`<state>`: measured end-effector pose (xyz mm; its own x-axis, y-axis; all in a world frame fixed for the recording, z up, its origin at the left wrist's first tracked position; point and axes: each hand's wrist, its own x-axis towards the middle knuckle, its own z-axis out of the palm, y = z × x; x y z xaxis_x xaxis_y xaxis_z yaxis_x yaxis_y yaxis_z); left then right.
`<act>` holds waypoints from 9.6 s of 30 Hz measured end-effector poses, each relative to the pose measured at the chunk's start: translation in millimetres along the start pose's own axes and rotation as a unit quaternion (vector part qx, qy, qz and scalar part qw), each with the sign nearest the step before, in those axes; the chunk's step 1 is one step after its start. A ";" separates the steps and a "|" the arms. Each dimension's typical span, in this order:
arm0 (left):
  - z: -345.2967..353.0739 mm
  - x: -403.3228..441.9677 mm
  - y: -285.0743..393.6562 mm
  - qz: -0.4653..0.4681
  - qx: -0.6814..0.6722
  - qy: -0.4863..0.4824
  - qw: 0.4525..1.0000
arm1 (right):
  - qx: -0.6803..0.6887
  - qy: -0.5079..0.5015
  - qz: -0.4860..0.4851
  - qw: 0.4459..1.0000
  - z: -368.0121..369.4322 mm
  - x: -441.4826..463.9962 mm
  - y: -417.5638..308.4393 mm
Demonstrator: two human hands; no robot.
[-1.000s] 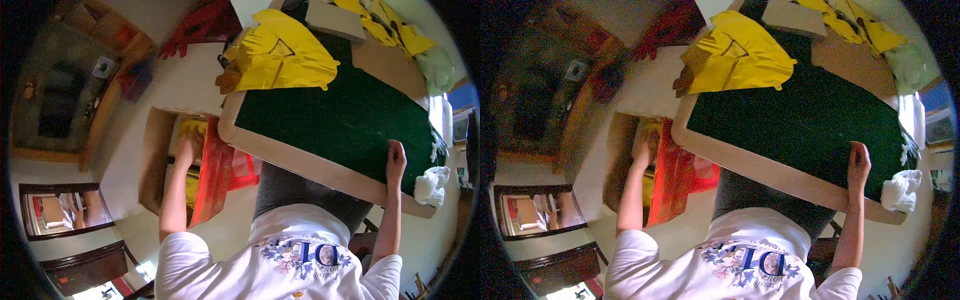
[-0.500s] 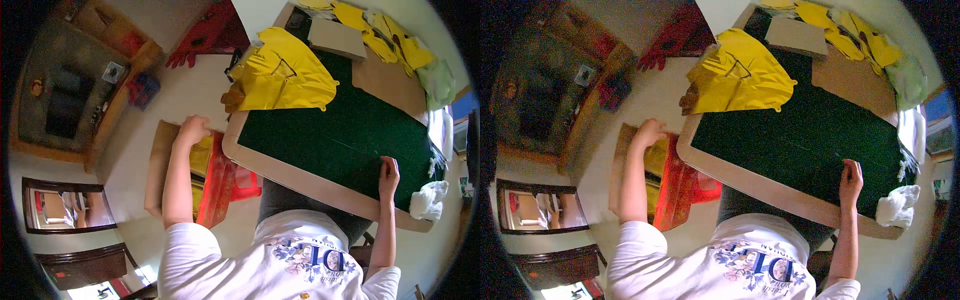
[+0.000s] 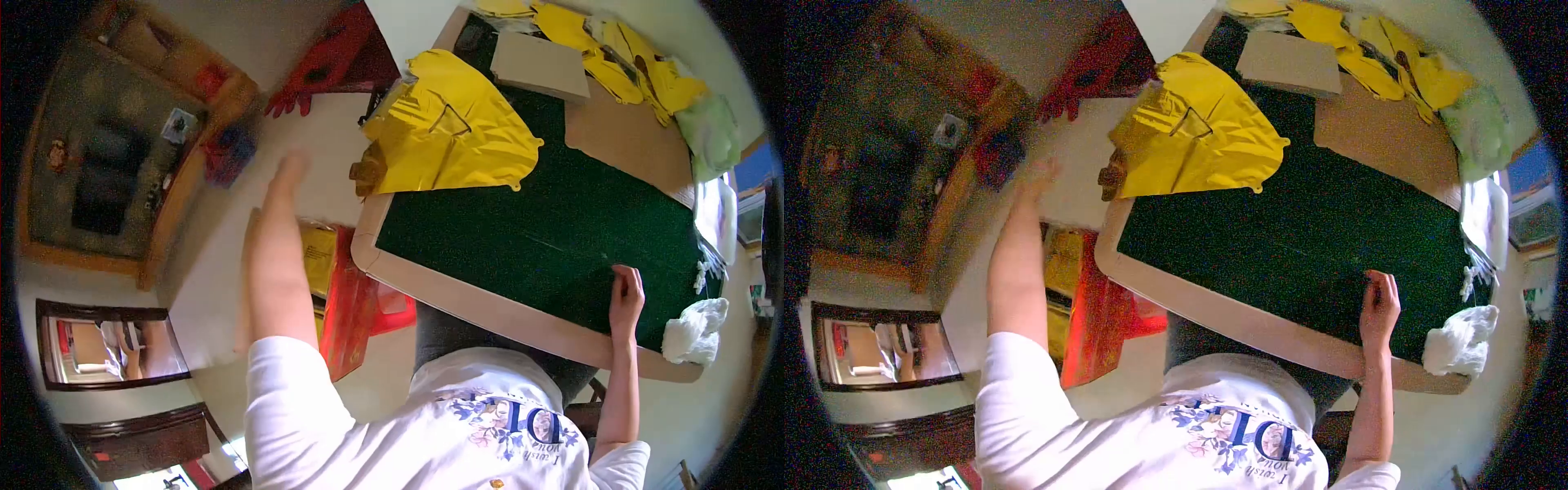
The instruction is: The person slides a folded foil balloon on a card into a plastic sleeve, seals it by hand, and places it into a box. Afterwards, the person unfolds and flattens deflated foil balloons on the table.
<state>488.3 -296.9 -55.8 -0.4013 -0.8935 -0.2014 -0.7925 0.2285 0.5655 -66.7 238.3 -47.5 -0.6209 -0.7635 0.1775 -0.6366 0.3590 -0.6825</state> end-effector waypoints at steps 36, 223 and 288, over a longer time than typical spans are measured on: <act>45.4 -64.0 132.4 -0.305 0.275 -0.290 0.864 | -0.001 0.006 -0.045 0.999 1.2 3.0 -1.3; 184.8 -77.1 283.9 0.160 0.257 0.253 0.919 | 0.268 -0.010 0.117 0.956 30.0 72.2 -28.2; 335.9 -168.8 435.4 0.418 -0.030 0.044 0.907 | 0.272 0.185 0.160 0.931 -31.9 104.5 75.6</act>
<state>56.7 83.2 -44.2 -0.8095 -0.4465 0.3812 -0.2012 0.8210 0.5343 -194.3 202.7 -58.0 -0.9178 -0.3912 0.0673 -0.1290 0.1335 -0.9826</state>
